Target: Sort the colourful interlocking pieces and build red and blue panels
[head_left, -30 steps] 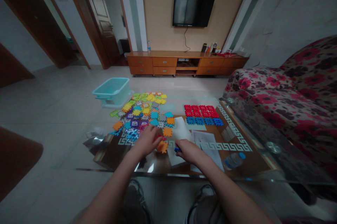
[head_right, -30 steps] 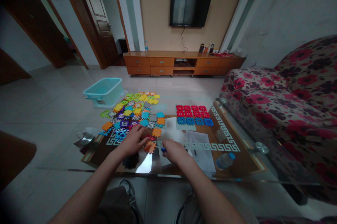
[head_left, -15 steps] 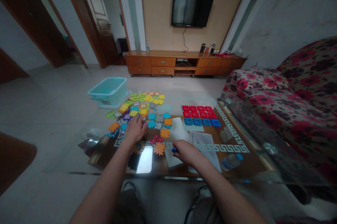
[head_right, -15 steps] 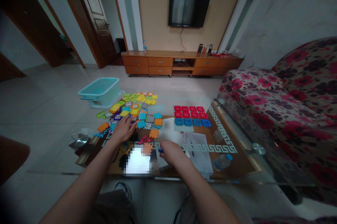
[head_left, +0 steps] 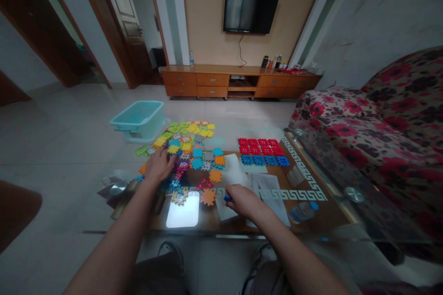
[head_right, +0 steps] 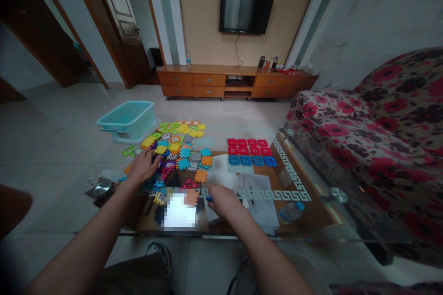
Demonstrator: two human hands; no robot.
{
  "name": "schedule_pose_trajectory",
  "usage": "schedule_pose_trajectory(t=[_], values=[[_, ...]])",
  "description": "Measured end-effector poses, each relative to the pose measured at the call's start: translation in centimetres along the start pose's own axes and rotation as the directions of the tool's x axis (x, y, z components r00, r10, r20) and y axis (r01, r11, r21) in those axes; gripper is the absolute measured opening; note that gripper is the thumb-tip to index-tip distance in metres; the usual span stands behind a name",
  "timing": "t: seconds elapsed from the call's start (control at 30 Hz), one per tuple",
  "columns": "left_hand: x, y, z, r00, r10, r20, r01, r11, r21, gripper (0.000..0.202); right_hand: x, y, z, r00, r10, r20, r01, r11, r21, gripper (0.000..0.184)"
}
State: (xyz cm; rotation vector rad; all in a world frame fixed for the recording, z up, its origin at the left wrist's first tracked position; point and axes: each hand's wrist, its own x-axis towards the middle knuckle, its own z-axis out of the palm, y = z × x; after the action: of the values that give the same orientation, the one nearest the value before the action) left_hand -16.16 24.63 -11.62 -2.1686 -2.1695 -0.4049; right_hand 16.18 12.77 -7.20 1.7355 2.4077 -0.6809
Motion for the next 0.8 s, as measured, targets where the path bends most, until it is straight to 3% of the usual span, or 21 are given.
schedule_pose_trajectory(t=[0.07, 0.23, 0.37, 0.57, 0.8], values=[[0.8, -1.0, 0.3, 1.0, -0.011, 0.026, 0.011, 1.0, 0.005, 0.063, 0.2, -0.1, 0.0, 1.0, -0.003, -0.004, 0.003, 1.0, 0.0, 0.022], [2.7, -2.5, 1.6, 0.988, 0.124, 0.092, -0.124, 0.992, -0.004, 0.065, 1.3, -0.3, 0.2, 0.999, -0.032, -0.004, 0.032, 0.999, 0.017, 0.024], [3.3, -3.2, 2.0, 0.986, 0.048, 0.16, -0.046, 0.999, -0.018, 0.067, 2.0, -0.4, 0.1, 0.999, -0.04, -0.009, 0.04, 0.999, 0.019, 0.025], [2.6, -3.2, 1.2, 0.995, -0.029, 0.095, 0.028, 0.999, 0.02, 0.065, 1.9, -0.4, 0.1, 0.999, -0.031, -0.018, 0.031, 0.998, 0.046, 0.027], [1.7, -2.9, -0.1, 0.999, -0.012, 0.041, 0.01, 0.998, 0.055, 0.057, 1.5, -0.7, -0.1, 1.0, -0.023, -0.015, 0.024, 0.999, 0.034, 0.025]])
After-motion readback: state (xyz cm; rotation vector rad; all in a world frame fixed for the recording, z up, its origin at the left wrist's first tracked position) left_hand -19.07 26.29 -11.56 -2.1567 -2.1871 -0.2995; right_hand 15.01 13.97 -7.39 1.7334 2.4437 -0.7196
